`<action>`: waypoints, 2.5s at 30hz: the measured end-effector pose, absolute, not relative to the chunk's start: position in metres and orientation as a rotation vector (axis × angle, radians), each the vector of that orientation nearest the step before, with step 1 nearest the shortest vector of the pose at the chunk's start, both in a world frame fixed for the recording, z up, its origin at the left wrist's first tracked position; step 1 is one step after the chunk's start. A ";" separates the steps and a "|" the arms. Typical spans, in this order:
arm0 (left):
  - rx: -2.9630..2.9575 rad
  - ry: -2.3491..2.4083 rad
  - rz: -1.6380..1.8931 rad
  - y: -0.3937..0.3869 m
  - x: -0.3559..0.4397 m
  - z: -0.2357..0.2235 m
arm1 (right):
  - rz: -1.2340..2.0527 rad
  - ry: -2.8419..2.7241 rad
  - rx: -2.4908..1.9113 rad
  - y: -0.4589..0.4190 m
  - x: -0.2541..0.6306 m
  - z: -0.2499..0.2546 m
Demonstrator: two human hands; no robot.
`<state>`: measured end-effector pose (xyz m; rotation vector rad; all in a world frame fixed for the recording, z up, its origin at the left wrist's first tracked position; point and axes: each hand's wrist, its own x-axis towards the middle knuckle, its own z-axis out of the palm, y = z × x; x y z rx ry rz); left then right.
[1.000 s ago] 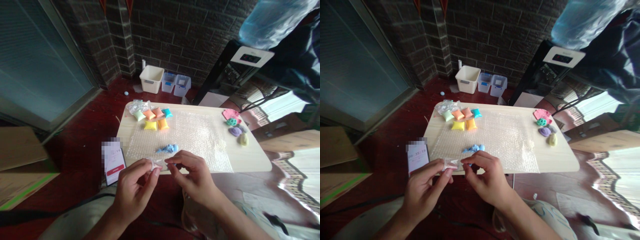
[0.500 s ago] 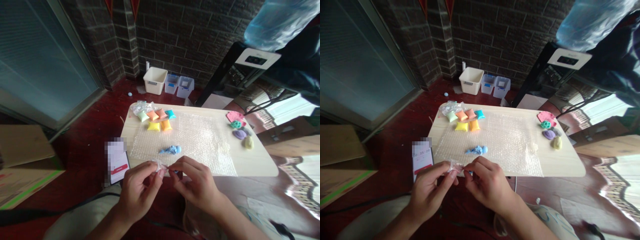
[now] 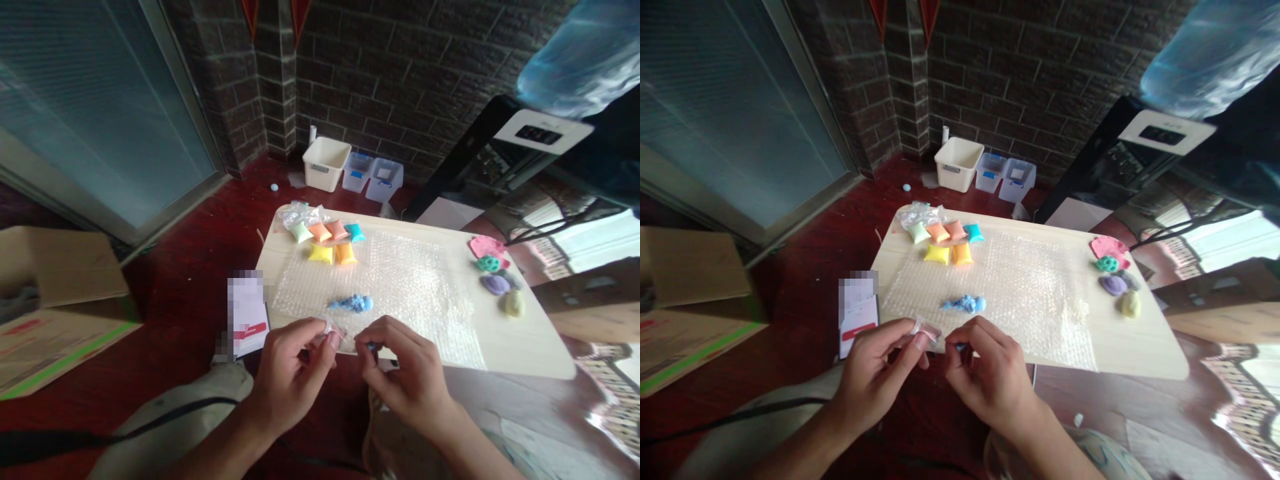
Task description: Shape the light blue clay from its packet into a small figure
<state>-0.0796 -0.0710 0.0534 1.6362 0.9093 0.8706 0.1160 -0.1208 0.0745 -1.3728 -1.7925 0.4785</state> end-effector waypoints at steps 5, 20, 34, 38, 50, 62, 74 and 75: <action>1.312 0.896 0.862 -0.068 -0.076 0.051 | 0.659 -1.588 -1.396 -0.121 0.116 0.075; 0.955 0.895 0.814 -0.062 -0.071 0.053 | 0.554 -1.851 -1.290 -0.122 0.115 0.081; 0.682 0.939 0.710 -0.063 -0.063 0.052 | 0.047 -2.149 -1.154 -0.127 0.114 0.067; 0.595 0.969 0.638 -0.060 -0.064 0.051 | 0.122 -2.211 -1.143 -0.123 0.116 0.066; 0.651 1.016 0.667 -0.048 -0.059 0.031 | 0.253 -1.716 -1.551 -0.107 0.130 0.039; 0.123 0.871 0.886 0.020 -0.046 0.008 | 0.145 -1.730 -1.560 -0.067 0.152 -0.021; 0.045 0.803 0.879 0.030 -0.037 0.005 | 0.060 -1.856 -1.489 -0.059 0.164 -0.038; 0.049 0.796 0.869 0.029 -0.036 0.005 | 0.066 -1.862 -1.486 -0.059 0.164 -0.037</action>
